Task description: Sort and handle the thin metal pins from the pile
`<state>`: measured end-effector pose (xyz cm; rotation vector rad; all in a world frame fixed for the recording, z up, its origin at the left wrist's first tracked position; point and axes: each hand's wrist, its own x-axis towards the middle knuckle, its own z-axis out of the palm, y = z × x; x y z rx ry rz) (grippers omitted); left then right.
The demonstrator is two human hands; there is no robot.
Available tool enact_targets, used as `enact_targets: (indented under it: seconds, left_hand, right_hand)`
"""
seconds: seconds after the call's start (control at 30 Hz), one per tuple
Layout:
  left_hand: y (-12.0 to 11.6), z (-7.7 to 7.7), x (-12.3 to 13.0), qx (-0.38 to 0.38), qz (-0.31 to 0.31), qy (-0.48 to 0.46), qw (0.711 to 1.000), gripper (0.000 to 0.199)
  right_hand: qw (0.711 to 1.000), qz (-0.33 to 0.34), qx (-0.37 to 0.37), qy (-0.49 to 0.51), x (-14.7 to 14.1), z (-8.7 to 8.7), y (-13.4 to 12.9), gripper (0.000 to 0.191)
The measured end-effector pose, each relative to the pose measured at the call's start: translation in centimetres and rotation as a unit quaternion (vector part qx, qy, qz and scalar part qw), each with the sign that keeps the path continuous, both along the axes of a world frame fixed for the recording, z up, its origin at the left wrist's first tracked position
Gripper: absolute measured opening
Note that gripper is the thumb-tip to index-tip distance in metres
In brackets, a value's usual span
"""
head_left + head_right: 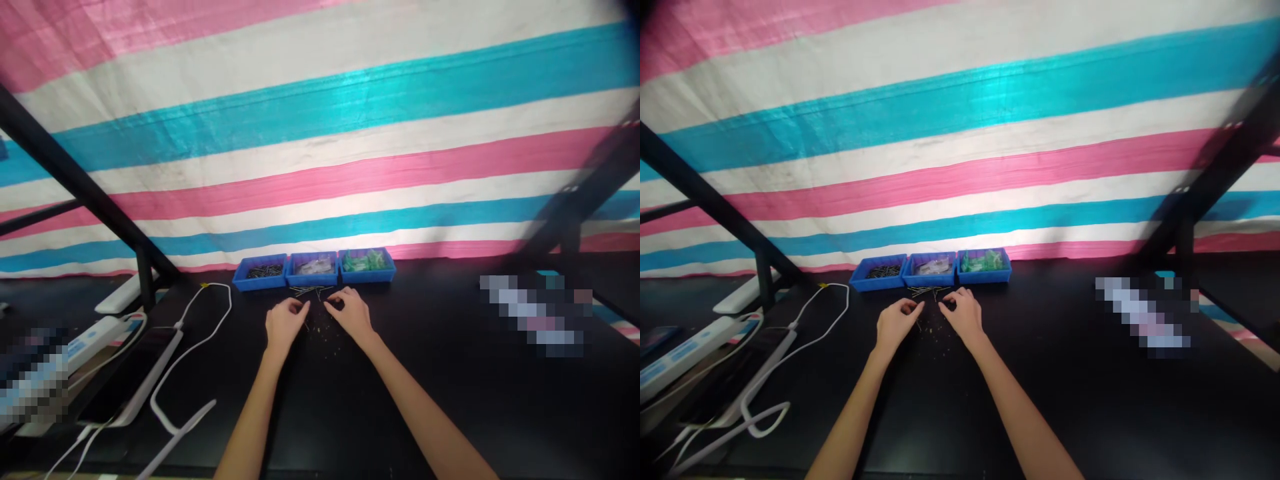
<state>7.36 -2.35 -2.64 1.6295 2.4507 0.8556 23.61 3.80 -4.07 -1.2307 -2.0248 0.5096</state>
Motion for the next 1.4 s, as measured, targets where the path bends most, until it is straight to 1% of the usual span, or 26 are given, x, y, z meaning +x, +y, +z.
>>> enact_targets:
  seconds: [0.03,0.1,0.2,0.33,0.4,0.53,0.6,0.67,0.77,0.8,0.87,0.93,1.03,1.13,1.2,1.27,1.3,1.33,1.4]
  left_hand:
    - [0.0,0.0,0.0,-0.019,-0.009,-0.001,1.000,0.030]
    - [0.0,-0.1,0.2,-0.033,-0.035,-0.003,0.999,0.024]
    - [0.2,-0.5,0.8,-0.019,-0.076,-0.024,0.997,0.015]
    - [0.2,-0.7,1.1,-0.002,-0.119,-0.077,0.990,0.018]
    - [0.1,-0.5,0.9,-0.007,-0.114,-0.091,0.989,0.019]
    - [-0.2,0.4,-0.3,-0.003,-0.059,-0.103,0.993,0.026]
    - [-0.4,0.9,-1.0,0.007,-0.058,-0.106,0.993,0.032]
    - [-0.7,1.2,-1.6,0.008,-0.104,-0.105,0.989,0.037]
    - [-1.0,1.1,-2.2,-0.015,-0.208,-0.103,0.973,0.038]
    - [-1.1,0.9,-2.2,-0.025,-0.232,-0.100,0.967,0.037]
    - [-0.9,0.5,-2.1,-0.036,-0.258,-0.086,0.962,0.032]
    - [-0.7,0.1,-1.8,-0.029,-0.260,-0.054,0.964,0.025]
    - [-0.3,-0.2,-1.1,0.002,-0.247,-0.005,0.969,0.015]
    - [-0.3,-0.3,-0.4,0.031,-0.230,0.007,0.973,0.013]
    - [-0.4,-0.4,0.0,0.061,-0.208,-0.026,0.976,0.014]
    - [-0.3,-0.5,0.3,0.111,-0.171,-0.121,0.972,0.018]
    - [-0.3,-0.6,0.4,0.139,-0.148,-0.198,0.959,0.021]
    - [-0.3,-0.6,0.6,0.163,-0.126,-0.282,0.937,0.024]
    - [-0.2,-0.7,0.9,0.193,-0.097,-0.421,0.881,0.031]
  right_hand:
    - [1.000,-0.018,-0.008,-0.006,0.0,0.0,0.0,0.015]
    - [0.999,-0.030,-0.037,-0.018,0.1,0.1,0.0,0.015]
    - [0.998,-0.010,-0.062,-0.026,-0.1,0.2,-0.1,0.014]
    - [0.998,0.019,-0.067,-0.010,-0.4,0.2,-0.4,0.016]
    - [0.997,0.022,-0.070,-0.003,-0.4,0.2,-0.5,0.015]
    - [0.997,0.018,-0.080,0.012,-0.4,0.2,-0.5,0.015]
    - [0.996,0.010,-0.080,0.024,-0.4,0.2,-0.5,0.015]
    - [0.996,0.005,-0.079,0.039,-0.5,0.2,-0.5,0.015]
    - [0.995,0.025,-0.081,0.056,-0.5,0.2,-0.6,0.017]
    - [0.995,0.037,-0.080,0.055,-0.5,0.2,-0.7,0.017]
    - [0.995,0.059,-0.069,0.044,-0.6,0.2,-0.8,0.018]
    - [0.995,0.079,-0.053,0.028,-0.6,0.1,-0.7,0.018]
    - [0.995,0.096,-0.035,0.019,-0.6,-0.4,-0.5,0.020]
    - [0.995,0.085,-0.029,0.039,-0.6,-0.9,-0.1,0.022]
    - [0.996,0.068,-0.022,0.052,-0.5,-0.9,-0.1,0.022]
    - [0.996,0.060,-0.007,0.068,-0.6,-0.7,-0.2,0.021]
    - [0.995,0.059,0.004,0.079,-0.6,-0.5,-0.4,0.021]
    - [0.994,0.060,0.015,0.092,-0.7,-0.3,-0.7,0.023]
    - [0.990,0.069,0.036,0.115,-0.9,0.0,-1.3,0.027]
